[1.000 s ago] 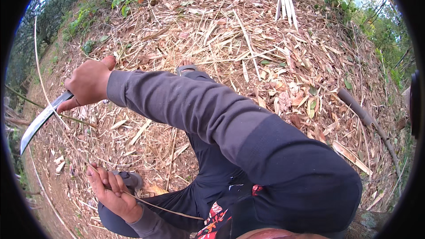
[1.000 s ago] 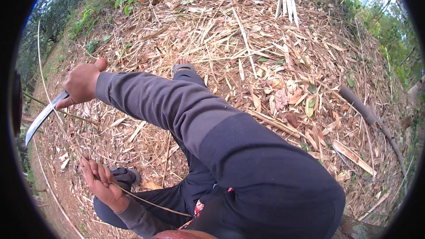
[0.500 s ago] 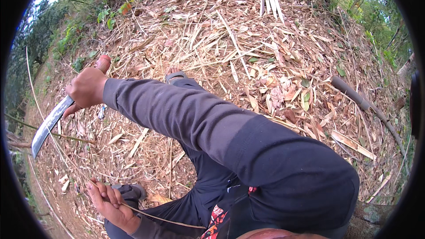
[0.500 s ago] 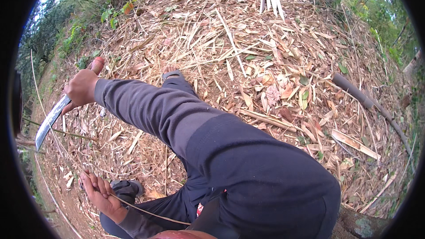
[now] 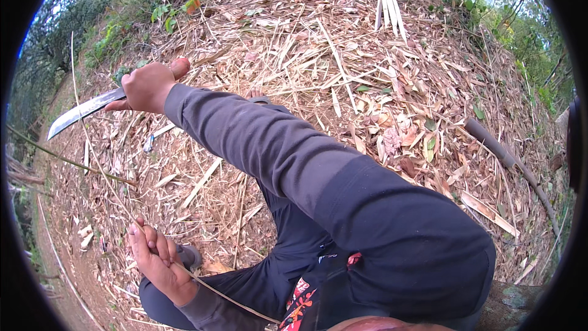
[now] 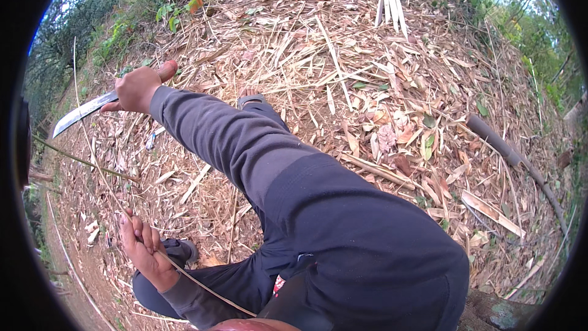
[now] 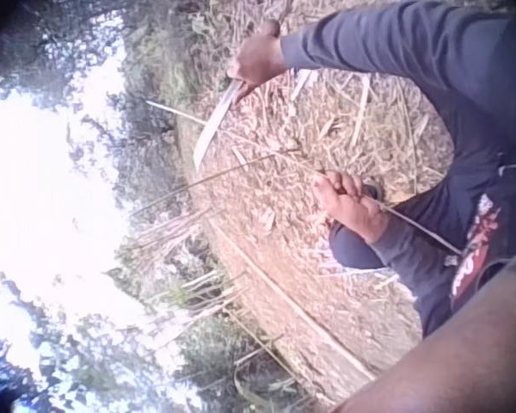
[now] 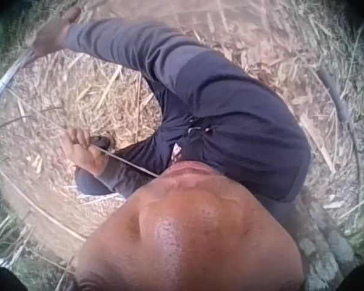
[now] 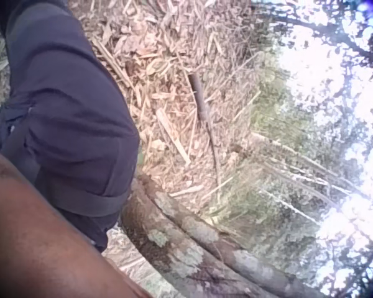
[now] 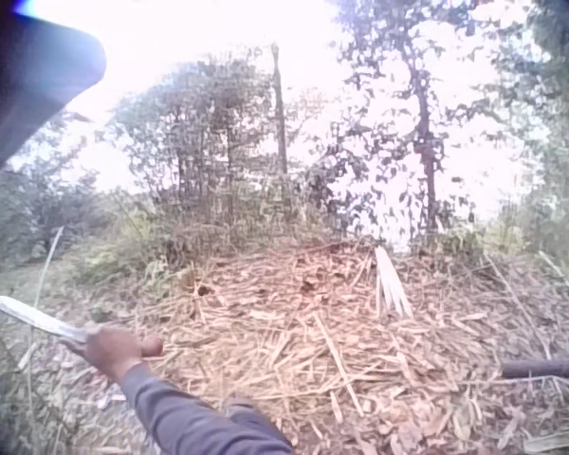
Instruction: The person sits on the ground and uses a machete to shave and sharpen a long, thin stick. They repeatedly scrape the blade along the stick's length to remove thin strips of wood, refining its shape. The person occasionally pauses to inspect the stick before continuing the sharpening process.
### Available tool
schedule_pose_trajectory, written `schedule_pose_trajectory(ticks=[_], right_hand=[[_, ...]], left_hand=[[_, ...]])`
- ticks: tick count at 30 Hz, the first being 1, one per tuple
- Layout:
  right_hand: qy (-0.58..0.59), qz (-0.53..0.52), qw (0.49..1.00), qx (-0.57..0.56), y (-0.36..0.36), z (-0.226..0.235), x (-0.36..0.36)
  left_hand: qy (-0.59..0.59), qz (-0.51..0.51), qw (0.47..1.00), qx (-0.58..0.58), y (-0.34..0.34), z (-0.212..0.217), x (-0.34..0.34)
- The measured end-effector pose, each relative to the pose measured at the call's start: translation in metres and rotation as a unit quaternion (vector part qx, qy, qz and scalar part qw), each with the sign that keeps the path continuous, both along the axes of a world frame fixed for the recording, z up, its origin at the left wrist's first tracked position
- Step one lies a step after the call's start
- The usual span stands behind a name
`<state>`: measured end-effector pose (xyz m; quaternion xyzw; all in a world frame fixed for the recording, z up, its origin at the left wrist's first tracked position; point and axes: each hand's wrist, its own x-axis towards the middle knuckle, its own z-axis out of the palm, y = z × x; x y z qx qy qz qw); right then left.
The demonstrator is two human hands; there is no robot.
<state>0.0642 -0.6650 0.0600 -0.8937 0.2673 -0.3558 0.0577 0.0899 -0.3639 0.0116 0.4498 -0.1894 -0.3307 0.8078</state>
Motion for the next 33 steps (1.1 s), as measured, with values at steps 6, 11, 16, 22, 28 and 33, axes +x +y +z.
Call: schedule_pose_trajectory(ticks=[6,11,16,22,28,33], right_hand=[[-0.029,0.095,0.993,-0.056,0.038,-0.012,0.014],[-0.044,0.058,0.990,-0.119,0.015,-0.012,0.012],[-0.071,0.019,0.997,-0.019,0.024,-0.004,0.011],[-0.145,0.122,0.933,-0.304,0.028,-0.008,0.016],[-0.052,-0.060,0.996,-0.027,-0.020,-0.016,-0.002],[-0.073,0.031,0.991,-0.106,0.010,-0.018,0.010]], left_hand=[[0.009,0.025,1.000,-0.001,0.010,-0.008,0.007],[0.020,0.025,0.999,0.018,0.015,-0.003,0.003],[0.005,-0.001,1.000,0.028,0.007,-0.001,-0.007],[0.000,0.018,1.000,-0.001,0.019,0.002,0.001],[-0.014,-0.026,0.998,0.063,0.011,0.005,-0.019],[-0.001,-0.004,0.999,0.052,0.017,0.005,-0.011]])
